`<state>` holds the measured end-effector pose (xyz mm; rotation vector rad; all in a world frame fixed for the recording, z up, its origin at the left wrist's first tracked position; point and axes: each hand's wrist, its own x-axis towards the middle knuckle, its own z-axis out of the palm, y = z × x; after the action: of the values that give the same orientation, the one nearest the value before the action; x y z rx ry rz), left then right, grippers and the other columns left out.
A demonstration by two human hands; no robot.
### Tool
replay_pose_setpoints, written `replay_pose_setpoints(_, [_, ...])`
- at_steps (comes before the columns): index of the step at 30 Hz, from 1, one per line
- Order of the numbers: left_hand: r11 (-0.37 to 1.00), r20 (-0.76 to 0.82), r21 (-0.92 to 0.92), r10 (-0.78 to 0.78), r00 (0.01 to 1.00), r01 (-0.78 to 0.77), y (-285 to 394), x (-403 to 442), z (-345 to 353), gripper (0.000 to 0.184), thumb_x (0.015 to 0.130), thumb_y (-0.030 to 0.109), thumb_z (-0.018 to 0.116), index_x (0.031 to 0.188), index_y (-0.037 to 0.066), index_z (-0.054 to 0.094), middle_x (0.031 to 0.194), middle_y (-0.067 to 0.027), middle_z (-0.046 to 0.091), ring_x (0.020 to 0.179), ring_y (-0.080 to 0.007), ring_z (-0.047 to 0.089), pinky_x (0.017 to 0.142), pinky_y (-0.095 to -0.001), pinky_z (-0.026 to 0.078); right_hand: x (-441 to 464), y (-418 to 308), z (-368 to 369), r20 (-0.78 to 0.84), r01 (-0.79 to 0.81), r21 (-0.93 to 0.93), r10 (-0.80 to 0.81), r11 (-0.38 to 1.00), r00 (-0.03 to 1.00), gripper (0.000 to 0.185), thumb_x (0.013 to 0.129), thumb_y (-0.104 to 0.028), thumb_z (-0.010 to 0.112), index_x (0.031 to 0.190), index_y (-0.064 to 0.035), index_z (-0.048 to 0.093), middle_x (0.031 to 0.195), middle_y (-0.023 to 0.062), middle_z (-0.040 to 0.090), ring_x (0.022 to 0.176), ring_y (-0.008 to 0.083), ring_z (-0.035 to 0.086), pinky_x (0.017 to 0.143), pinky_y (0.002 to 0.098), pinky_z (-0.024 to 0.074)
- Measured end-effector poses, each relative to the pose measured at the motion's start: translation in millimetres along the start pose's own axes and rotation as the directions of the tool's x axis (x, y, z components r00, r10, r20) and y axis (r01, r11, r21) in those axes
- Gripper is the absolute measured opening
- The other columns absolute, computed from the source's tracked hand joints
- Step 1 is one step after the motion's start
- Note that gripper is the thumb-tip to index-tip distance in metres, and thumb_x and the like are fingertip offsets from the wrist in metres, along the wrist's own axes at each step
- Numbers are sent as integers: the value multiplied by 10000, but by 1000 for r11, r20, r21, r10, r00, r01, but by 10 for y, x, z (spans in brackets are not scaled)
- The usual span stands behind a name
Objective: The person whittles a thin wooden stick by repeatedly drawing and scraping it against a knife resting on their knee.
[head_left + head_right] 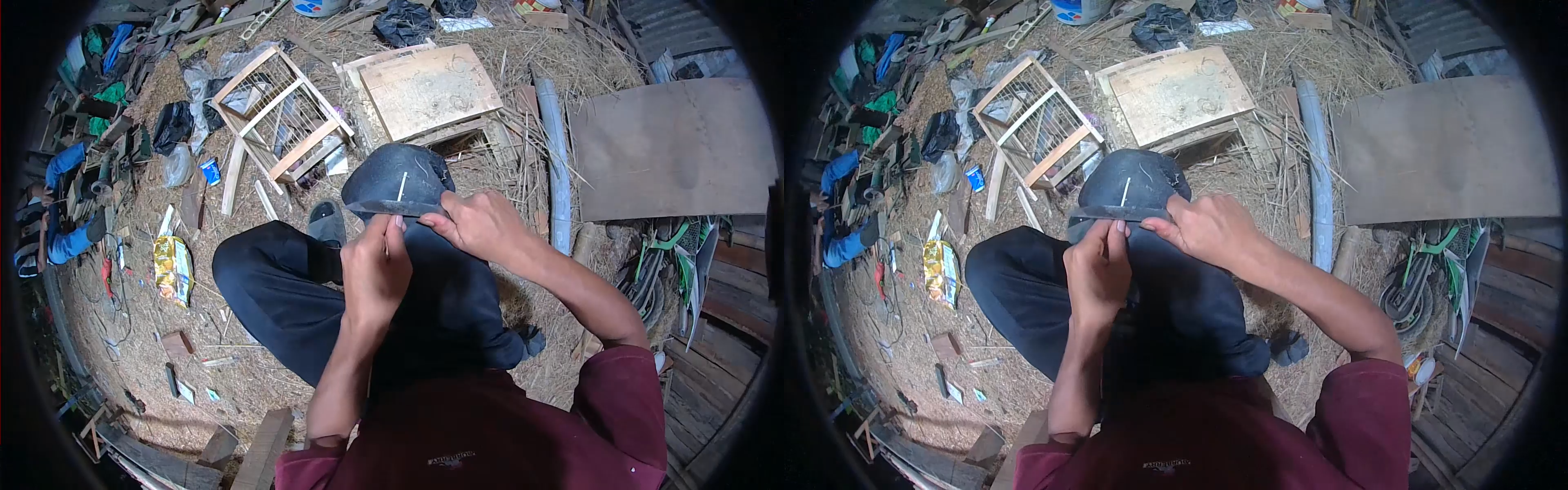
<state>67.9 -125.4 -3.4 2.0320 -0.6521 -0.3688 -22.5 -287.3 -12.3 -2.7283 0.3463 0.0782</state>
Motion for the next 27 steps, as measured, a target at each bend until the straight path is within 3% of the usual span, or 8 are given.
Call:
replay_pose_setpoints(1, [1000, -25, -19, -4, 1000, 4, -10, -32, 2, 155, 933, 86, 578, 855, -31, 644, 655, -199, 608, 527, -209, 620, 523, -315, 444, 2, -16, -13, -3, 2, -35, -2, 999, 1000, 531, 956, -499, 498, 763, -12, 579, 544, 237, 566, 541, 448, 598, 501, 523, 484])
replay_pose_setpoints(7, [985, 109, -55, -158, 981, 165, 3, -498, -123, 159, 948, 89, 571, 869, -26, 648, 607, -112, 580, 549, -78, 527, 520, -273, 421, 74, 59, 1, -17, -136, -4, 136, 991, 991, 631, 953, -586, 424, 785, -12, 622, 563, 237, 591, 566, 442, 627, 510, 521, 501])
replay_pose_setpoints(10, [963, 112, -147, -210, 971, 225, -42, -546, -116, 170, 965, 104, 544, 896, -15, 644, 645, -141, 619, 520, -149, 604, 516, -293, 460, 32, 105, 15, -50, -104, 58, 107, 993, 993, 624, 957, -578, 424, 784, -12, 620, 561, 244, 584, 565, 448, 620, 516, 521, 501])
replay_pose_setpoints(11, [948, 111, -172, -253, 961, 269, -30, -489, -79, 179, 966, 113, 551, 883, -17, 642, 621, -110, 606, 533, -112, 593, 509, -282, 452, 25, 115, 27, -45, -84, 72, 87, 994, 995, 620, 960, -571, 425, 785, -9, 620, 560, 247, 582, 565, 450, 618, 518, 523, 500])
replay_pose_setpoints(14, [964, 100, -226, -118, 988, 138, -73, -249, 32, 185, 967, 116, 552, 873, -16, 642, 592, -90, 598, 506, -93, 558, 488, -274, 425, -33, 115, 45, -33, -39, 116, 43, 993, 999, 610, 966, -553, 430, 783, -2, 619, 559, 253, 576, 563, 451, 613, 522, 525, 495])
replay_pose_setpoints(16, [963, 141, -193, -164, 976, 189, 7, -93, 18, 207, 967, 128, 552, 857, -16, 651, 560, -95, 575, 476, -78, 517, 468, -274, 396, -29, 87, 7, -41, -20, 148, 27, 989, 999, 605, 966, -543, 438, 776, 1, 621, 558, 254, 575, 558, 449, 612, 521, 526, 492])
replay_pose_setpoints(22, [990, 118, -75, -111, 987, 120, 78, 93, 29, 231, 971, 142, 543, 851, -16, 662, 555, -106, 572, 460, -99, 520, 466, -283, 398, -14, 64, -76, 52, -54, 73, 50, 996, 997, 552, 963, -500, 476, 771, 5, 591, 544, 243, 563, 550, 453, 601, 521, 521, 489])
replay_pose_setpoints(27, [981, 114, -140, -119, 986, 134, -13, -35, 53, 232, 970, 146, 539, 844, -13, 652, 562, -94, 569, 484, -125, 553, 482, -289, 418, 4, 69, -1, -21, -83, 2, 83, 997, 996, 627, 954, -559, 450, 753, 8, 626, 529, 248, 565, 549, 447, 617, 511, 519, 499])
